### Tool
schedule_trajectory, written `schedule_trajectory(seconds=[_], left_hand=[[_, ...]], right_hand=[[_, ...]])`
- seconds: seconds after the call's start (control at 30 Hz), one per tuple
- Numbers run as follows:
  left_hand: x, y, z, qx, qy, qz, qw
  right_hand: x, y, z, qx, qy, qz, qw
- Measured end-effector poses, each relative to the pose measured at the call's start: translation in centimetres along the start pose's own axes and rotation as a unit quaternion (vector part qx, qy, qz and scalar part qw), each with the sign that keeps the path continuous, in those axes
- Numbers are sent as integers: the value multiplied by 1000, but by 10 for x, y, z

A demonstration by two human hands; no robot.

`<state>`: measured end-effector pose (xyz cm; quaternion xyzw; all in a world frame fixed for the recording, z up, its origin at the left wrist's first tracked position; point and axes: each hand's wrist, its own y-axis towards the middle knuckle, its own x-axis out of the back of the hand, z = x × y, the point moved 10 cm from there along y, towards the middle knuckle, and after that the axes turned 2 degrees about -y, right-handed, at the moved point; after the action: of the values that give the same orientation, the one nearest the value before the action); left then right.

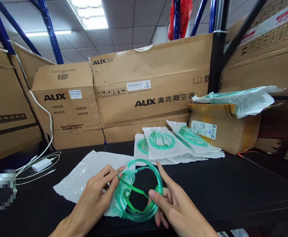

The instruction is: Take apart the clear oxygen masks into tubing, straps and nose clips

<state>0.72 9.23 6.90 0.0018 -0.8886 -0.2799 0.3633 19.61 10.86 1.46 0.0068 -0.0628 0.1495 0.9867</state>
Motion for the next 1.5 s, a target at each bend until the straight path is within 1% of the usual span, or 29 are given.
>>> schedule_trajectory(seconds=[0.07,0.17,0.23,0.3,0.37,0.4,0.47,0.5,0.6,0.67,0.73,0.8,0.87,0.93,1.0,1.07,1.13,1.23,1.3,1.33,1.43,1.5], left_hand=[[0,1,1,5,9,-3,1000],[0,1,-1,2,19,0,1000],[-1,1,-4,-15,22,2,1000],[-4,0,-10,-53,26,5,998],[-9,-3,-19,-110,39,14,993],[-11,-4,-23,-137,49,19,989],[-14,-6,-26,-165,65,24,984],[-14,-6,-25,-163,67,25,984],[-10,-4,-18,-115,63,24,991],[-9,-2,-15,-86,60,25,994],[-9,-2,-15,-84,59,23,994],[-9,-3,-16,-103,55,14,993],[-12,-4,-15,-139,44,11,989],[-13,-4,-11,-162,31,0,986],[-11,-3,-4,-161,18,-23,986],[-9,-1,1,-151,3,-42,988],[-13,0,-2,-161,-10,-27,987],[-20,-3,-18,-203,-13,16,979],[-22,-4,-26,-210,-2,37,977],[-21,-3,-28,-196,4,40,980],[-16,1,-22,-109,13,39,993],[-15,1,-19,-67,19,39,997]], right_hand=[[-3,0,2,10,-3,9,1000],[-15,-1,3,10,-1,57,998],[-22,-1,4,8,4,86,996],[-32,0,5,6,15,124,992],[-40,2,8,9,24,159,987],[-42,4,10,12,25,166,986],[-41,9,12,19,24,153,988],[-39,12,12,20,29,136,990],[-28,15,8,29,82,79,993],[-24,13,0,32,125,60,990],[-22,12,-10,34,163,48,985],[-18,12,-18,38,187,29,981],[-20,14,-22,34,181,37,982],[-24,14,-20,27,159,69,985],[-26,13,-12,39,132,89,986],[-26,14,-4,58,106,96,988],[-27,18,1,67,89,100,989],[-31,26,4,71,87,105,988],[-33,29,5,80,97,97,987],[-34,28,6,84,106,89,987],[-33,21,5,88,144,68,983],[-32,16,3,84,165,56,981]])
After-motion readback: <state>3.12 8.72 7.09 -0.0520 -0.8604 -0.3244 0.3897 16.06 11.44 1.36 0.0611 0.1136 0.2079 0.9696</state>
